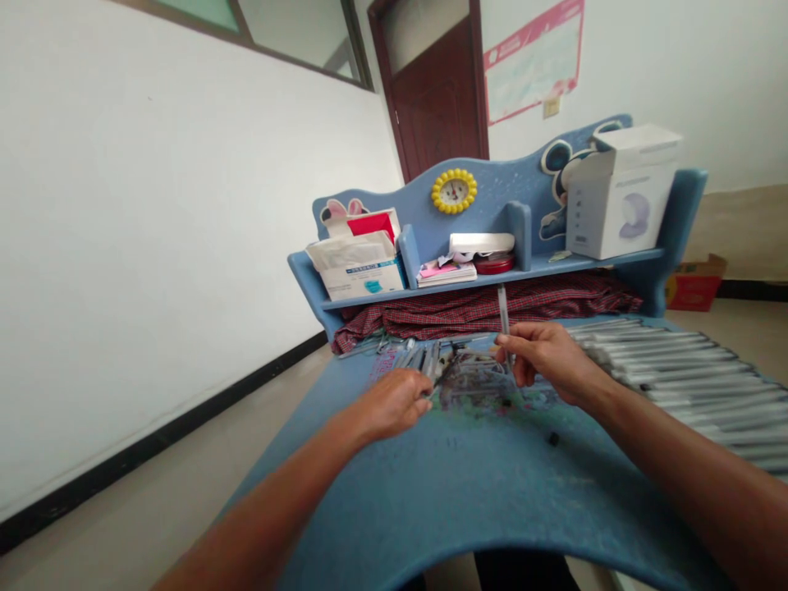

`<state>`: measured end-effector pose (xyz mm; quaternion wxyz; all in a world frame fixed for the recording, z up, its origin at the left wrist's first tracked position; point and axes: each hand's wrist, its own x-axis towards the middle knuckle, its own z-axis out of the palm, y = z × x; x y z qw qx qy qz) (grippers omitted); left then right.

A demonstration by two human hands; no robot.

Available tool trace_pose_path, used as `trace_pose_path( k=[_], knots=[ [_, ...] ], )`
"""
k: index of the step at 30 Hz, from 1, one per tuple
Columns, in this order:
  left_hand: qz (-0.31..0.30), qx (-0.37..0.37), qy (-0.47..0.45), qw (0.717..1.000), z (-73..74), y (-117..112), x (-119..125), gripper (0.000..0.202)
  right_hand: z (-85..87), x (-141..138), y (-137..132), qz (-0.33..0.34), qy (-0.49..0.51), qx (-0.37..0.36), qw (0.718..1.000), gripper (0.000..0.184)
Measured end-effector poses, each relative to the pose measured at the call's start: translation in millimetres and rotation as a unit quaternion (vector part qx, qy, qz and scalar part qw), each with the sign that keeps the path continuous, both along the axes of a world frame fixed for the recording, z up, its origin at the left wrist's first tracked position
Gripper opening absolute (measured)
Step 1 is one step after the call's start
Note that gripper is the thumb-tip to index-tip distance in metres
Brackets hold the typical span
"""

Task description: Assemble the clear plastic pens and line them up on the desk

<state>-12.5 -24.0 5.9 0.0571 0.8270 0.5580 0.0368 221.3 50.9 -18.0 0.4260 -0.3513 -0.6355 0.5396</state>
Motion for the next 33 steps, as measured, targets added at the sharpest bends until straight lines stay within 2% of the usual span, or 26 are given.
trace_pose_path(
  k=[2, 4, 7, 12, 16, 21, 28, 33],
  knots=[
    [0.051, -0.010, 0.012, 0.999, 5.5, -13.2, -28.5, 0.013, -1.0, -1.2, -2.3, 0.006, -0.011, -0.003, 1.000, 0.029],
    [0.076, -0.010, 0.020, 0.997, 7.5, -26.0, -50.3, 0.015, -2.7, -2.9, -4.8, 0.015, -0.022, -0.004, 1.000, 0.029],
    [0.087, -0.005, 0.025, 0.996, 5.1, -41.1, -66.5, 0.018, -5.9, -5.6, -8.3, 0.024, -0.036, -0.009, 0.999, 0.030],
    [0.078, 0.021, 0.084, 0.993, -2.7, -49.5, -65.0, 0.023, -8.8, -8.5, -12.7, 0.037, -0.052, -0.018, 0.998, 0.031],
    [0.073, 0.011, 0.150, 0.986, -4.2, -46.2, -61.6, 0.025, -9.4, -8.7, -13.7, 0.044, -0.056, -0.020, 0.997, 0.031],
    [0.057, -0.001, 0.178, 0.982, -4.0, -37.9, -64.4, 0.025, -9.1, -8.0, -13.7, 0.038, -0.069, -0.011, 0.997, 0.031],
    [0.032, -0.020, 0.160, 0.986, -2.1, -25.6, -68.7, 0.016, -9.7, -10.0, -12.2, 0.045, -0.062, -0.006, 0.997, 0.029],
    [0.057, -0.010, 0.113, 0.992, 1.8, -26.0, -65.7, 0.014, -9.8, -12.1, -14.1, 0.045, 0.019, -0.033, 0.998, 0.026]
  ],
)
